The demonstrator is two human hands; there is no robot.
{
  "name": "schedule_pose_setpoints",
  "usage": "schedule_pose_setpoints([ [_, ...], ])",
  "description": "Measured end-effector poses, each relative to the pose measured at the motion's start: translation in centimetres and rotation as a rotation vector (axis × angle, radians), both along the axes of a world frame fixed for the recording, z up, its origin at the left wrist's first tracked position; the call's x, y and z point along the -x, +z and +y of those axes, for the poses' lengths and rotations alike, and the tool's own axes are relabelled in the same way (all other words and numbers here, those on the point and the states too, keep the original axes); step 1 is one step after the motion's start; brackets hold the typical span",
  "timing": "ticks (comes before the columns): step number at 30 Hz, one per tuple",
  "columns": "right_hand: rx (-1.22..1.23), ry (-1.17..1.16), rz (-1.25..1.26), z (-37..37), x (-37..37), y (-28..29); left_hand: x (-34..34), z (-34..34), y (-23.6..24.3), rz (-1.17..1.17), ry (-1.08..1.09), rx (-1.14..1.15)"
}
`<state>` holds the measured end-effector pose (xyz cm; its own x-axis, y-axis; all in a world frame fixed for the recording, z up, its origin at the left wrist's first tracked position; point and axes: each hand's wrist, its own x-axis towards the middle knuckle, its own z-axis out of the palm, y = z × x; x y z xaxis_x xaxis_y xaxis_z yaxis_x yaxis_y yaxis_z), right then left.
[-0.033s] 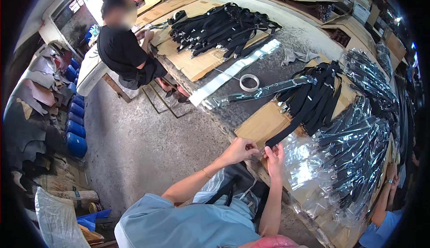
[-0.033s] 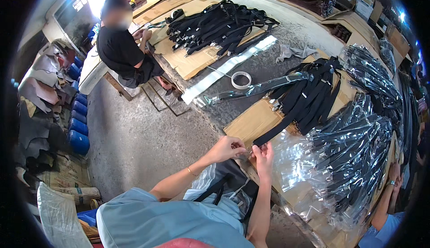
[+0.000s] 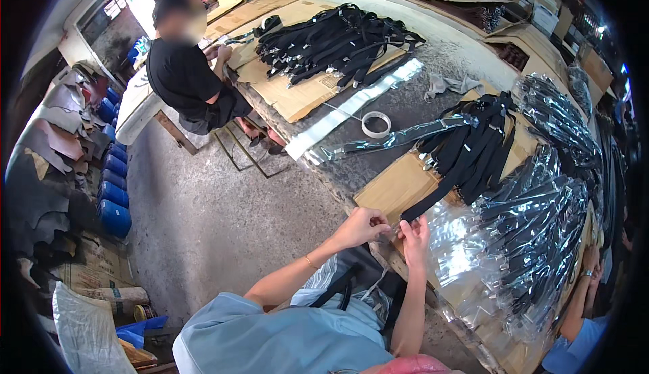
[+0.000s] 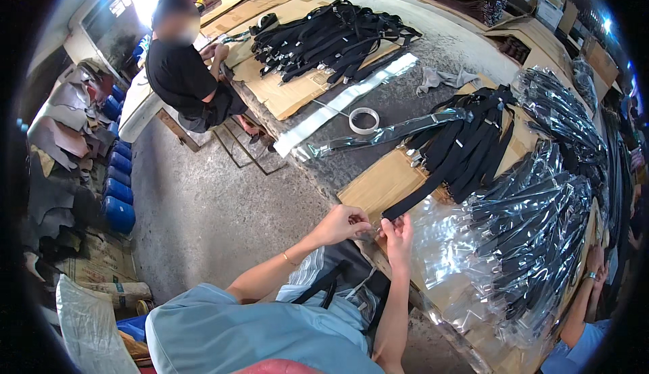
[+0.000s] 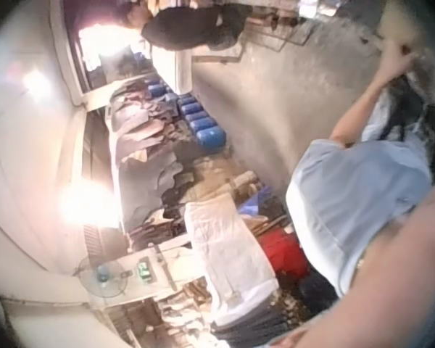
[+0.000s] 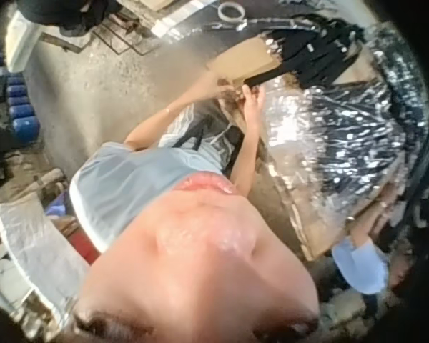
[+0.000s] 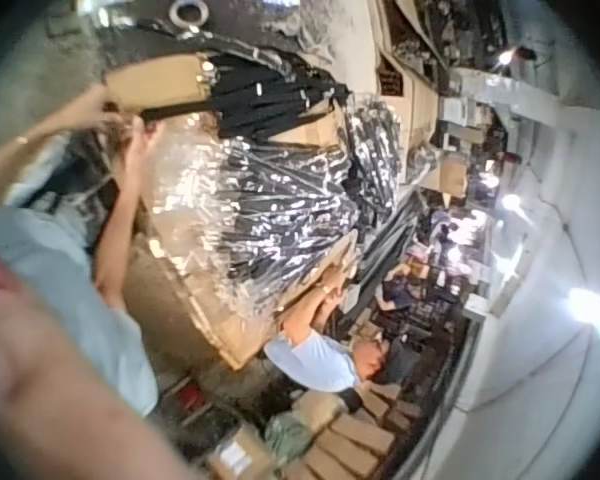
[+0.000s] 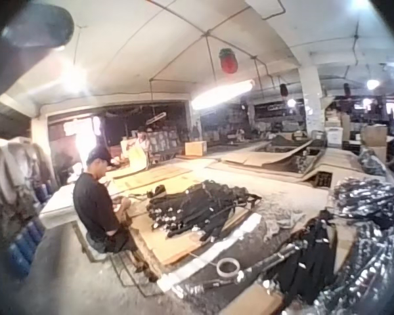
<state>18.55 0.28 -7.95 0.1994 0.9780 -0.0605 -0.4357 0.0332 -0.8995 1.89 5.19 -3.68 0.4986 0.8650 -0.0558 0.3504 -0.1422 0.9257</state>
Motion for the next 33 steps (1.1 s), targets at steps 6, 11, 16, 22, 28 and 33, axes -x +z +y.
schedule_pose_setpoints([
  [6, 0.009, -0.003, -0.004, 0.0, 0.0, 0.2, 0.4, -0.2, 0.2, -0.004, 0.008, 0.033],
  [11, 0.008, 0.048, -0.115, 0.1, -0.1, 0.4, 0.2, -0.2, 0.4, -0.028, 0.036, 0.005],
  [16, 0.035, 0.030, -0.147, 0.1, -0.2, 0.3, -0.7, -0.2, 1.6, -0.013, 0.021, 0.058],
  [22, 0.011, 0.011, -0.117, 0.0, -0.2, 0.0, -0.5, 0.1, 1.2, 0.010, -0.049, -0.010],
  [28, 0.037, 0.075, -0.187, 0.3, -0.6, -0.8, 0.2, -0.7, 1.6, 0.012, 0.070, 0.003],
  [33, -0.022, 0.028, -0.071, 0.1, -0.6, -2.0, -0.4, -0.8, 0.7, 0.001, 0.018, -0.082],
])
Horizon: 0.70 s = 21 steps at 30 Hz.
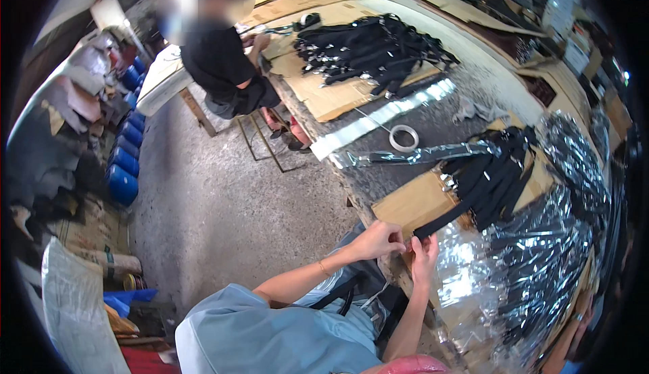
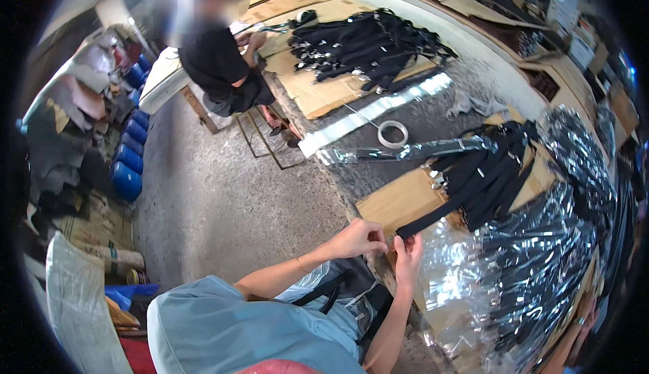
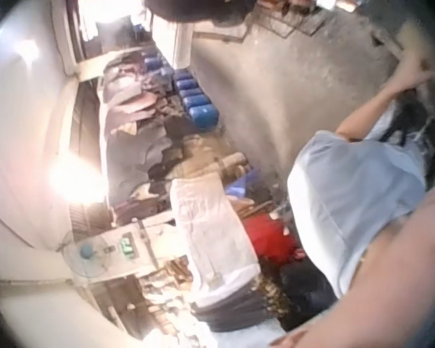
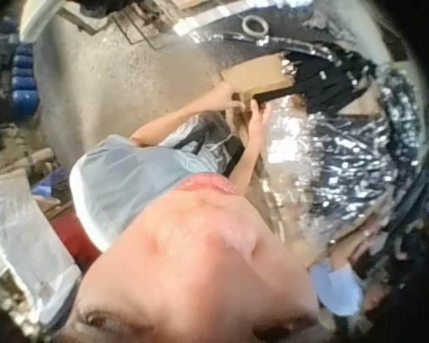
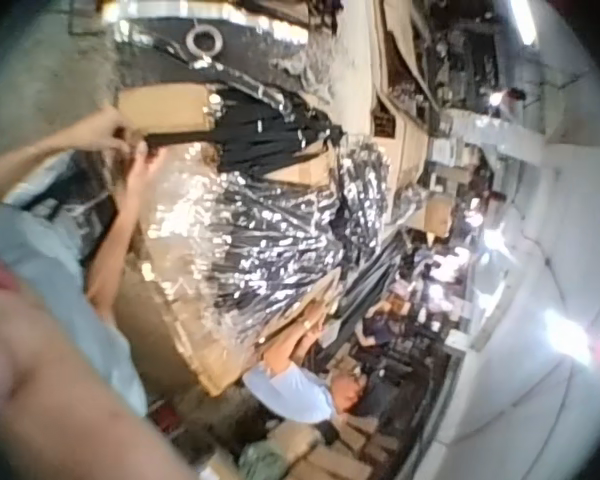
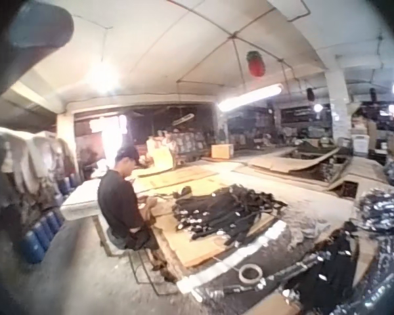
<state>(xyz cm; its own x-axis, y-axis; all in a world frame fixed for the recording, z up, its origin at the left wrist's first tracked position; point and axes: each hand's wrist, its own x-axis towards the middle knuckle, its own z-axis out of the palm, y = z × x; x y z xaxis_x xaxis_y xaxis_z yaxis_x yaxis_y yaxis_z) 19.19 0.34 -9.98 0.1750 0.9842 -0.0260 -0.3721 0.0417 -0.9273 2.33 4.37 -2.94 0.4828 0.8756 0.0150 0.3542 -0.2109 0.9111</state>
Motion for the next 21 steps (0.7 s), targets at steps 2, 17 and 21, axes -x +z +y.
schedule_pose_setpoints([
  [2, 0.004, 0.026, 0.064, -0.2, 0.1, 0.5, 0.0, 0.0, 0.1, -0.003, -0.067, 0.021],
  [17, 0.001, 0.075, 0.065, -0.2, 0.6, 2.3, 0.2, 0.5, -0.8, 0.013, 0.013, 0.059],
  [21, -0.002, 0.054, 0.047, -0.2, 0.4, 2.0, 0.2, 0.7, -1.2, 0.059, -0.040, 0.056],
])
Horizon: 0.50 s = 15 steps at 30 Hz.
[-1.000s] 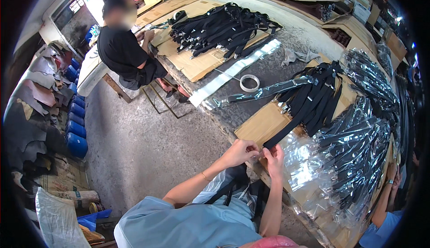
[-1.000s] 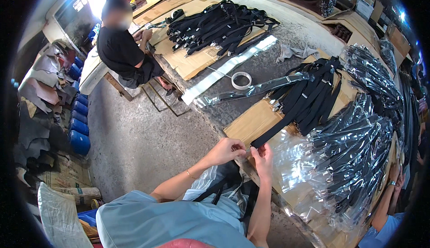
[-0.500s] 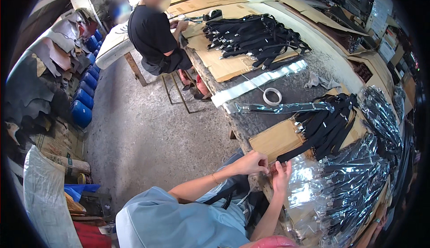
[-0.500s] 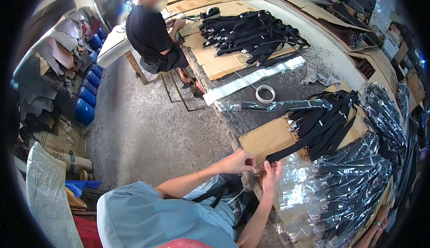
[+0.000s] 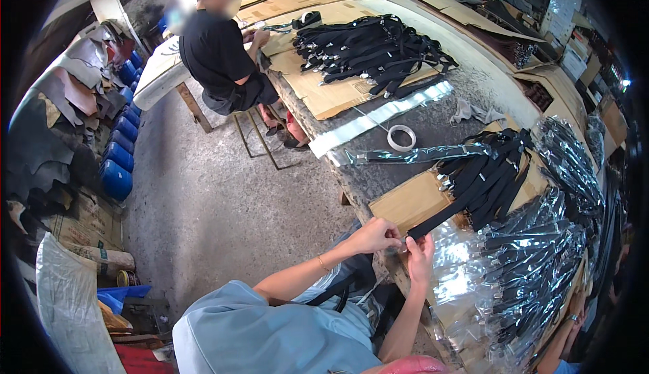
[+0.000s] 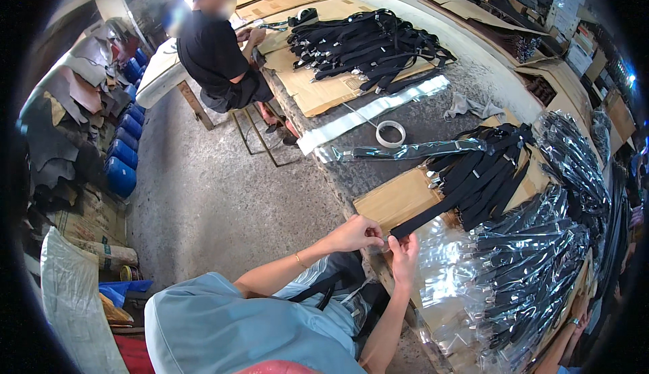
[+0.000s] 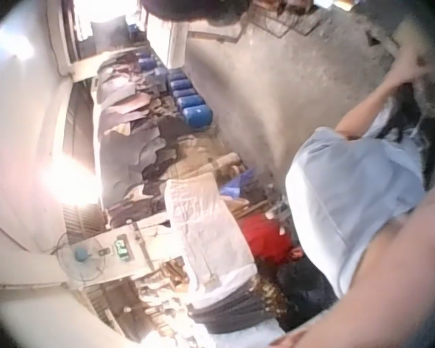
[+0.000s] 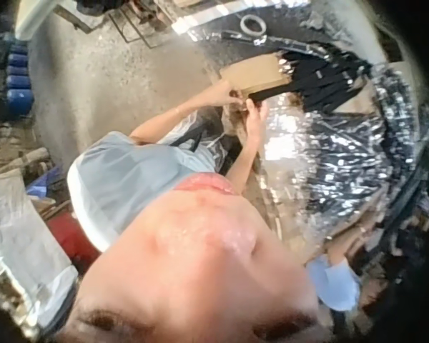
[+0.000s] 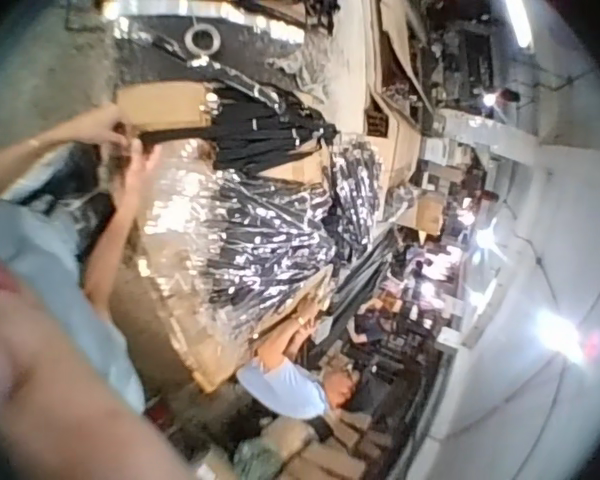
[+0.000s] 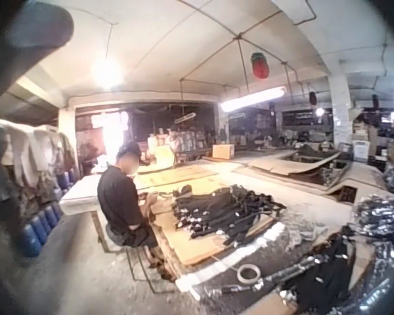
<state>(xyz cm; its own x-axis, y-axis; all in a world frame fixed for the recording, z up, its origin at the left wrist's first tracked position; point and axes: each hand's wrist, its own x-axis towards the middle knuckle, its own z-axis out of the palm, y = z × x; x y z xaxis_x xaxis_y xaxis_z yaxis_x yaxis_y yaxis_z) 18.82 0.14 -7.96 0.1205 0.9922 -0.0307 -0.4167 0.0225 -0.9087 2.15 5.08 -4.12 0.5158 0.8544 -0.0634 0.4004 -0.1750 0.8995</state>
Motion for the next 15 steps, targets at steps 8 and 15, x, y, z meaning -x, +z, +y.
schedule_pose_setpoints([
  [8, 0.032, 0.055, -0.029, 0.5, -0.5, 0.0, 0.1, 0.0, -0.2, -0.088, 0.045, -0.029],
  [15, 0.041, -0.038, 0.124, 0.2, 0.1, -1.7, 1.3, -0.1, -3.0, -0.167, 0.069, 0.042],
])
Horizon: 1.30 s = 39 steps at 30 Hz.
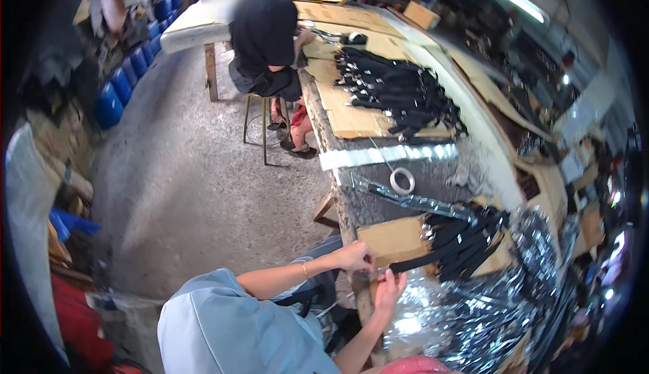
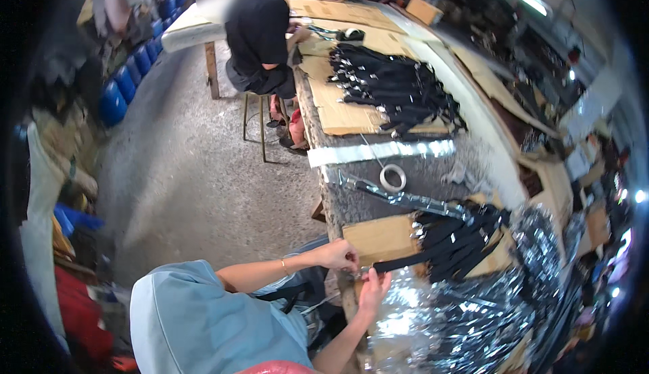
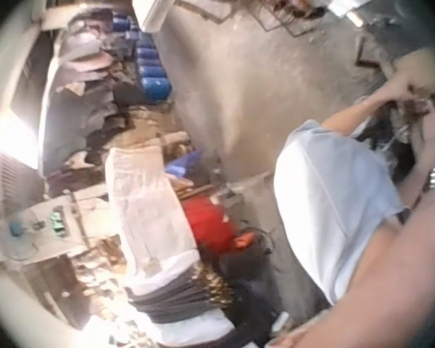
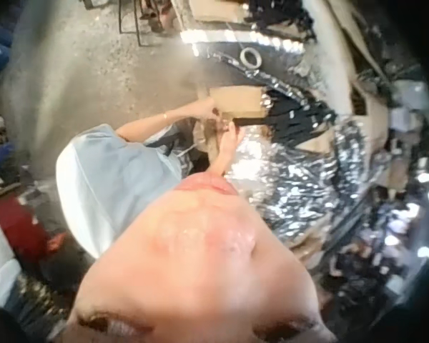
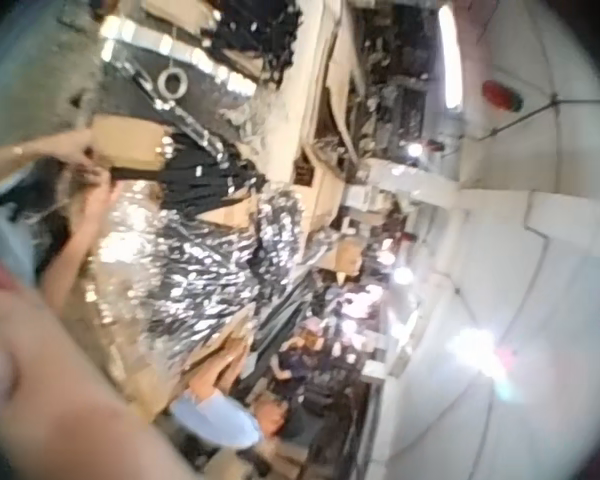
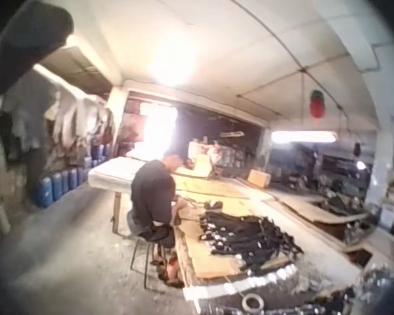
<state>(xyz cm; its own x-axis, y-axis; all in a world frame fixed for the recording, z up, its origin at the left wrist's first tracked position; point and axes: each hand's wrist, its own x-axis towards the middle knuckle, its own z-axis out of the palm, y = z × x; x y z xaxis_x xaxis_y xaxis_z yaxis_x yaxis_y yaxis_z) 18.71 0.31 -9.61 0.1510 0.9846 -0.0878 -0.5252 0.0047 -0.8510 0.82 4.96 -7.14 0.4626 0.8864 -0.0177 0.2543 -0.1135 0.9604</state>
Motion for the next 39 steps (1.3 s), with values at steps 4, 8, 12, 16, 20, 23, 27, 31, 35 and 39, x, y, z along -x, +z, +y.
schedule_pose_setpoints([
  [4, -0.023, 0.052, -0.019, 0.0, -0.3, 0.2, 0.3, -1.0, -2.3, -0.100, 0.067, -0.001],
  [8, -0.035, 0.141, -0.037, 0.4, -2.3, -1.2, -0.8, -2.0, -2.4, -0.127, 0.202, -0.114],
  [12, -0.079, 0.090, 0.083, 0.7, -2.5, -1.2, -1.7, -1.9, -2.1, -0.098, 0.219, -0.109],
  [16, -0.065, 0.207, 0.182, 1.2, -2.7, -1.0, -2.6, -1.1, -3.0, -0.115, 0.284, -0.218],
  [20, -0.083, 0.210, 0.196, 1.6, -3.8, -2.1, -1.8, -1.5, -2.0, -0.119, 0.314, -0.315],
  [23, -0.094, 0.203, 0.219, 1.3, -3.3, -1.8, -1.7, -2.0, -1.7, -0.143, 0.371, -0.332],
  [27, -0.125, -0.002, 0.052, 1.0, -2.3, -1.4, -1.5, -3.0, 0.3, -0.133, 0.317, -0.259],
  [31, -0.150, -0.055, 0.007, 0.8, -1.7, -1.4, -2.2, -2.2, 0.3, -0.095, 0.270, -0.244],
  [35, -0.096, -0.004, 0.199, 0.2, -1.3, -0.6, -2.7, -1.3, -0.2, 0.002, 0.266, -0.282],
  [39, -0.102, -0.032, 0.129, -0.5, -0.5, 0.7, -3.6, -1.6, 3.3, -0.122, 0.176, -0.081],
])
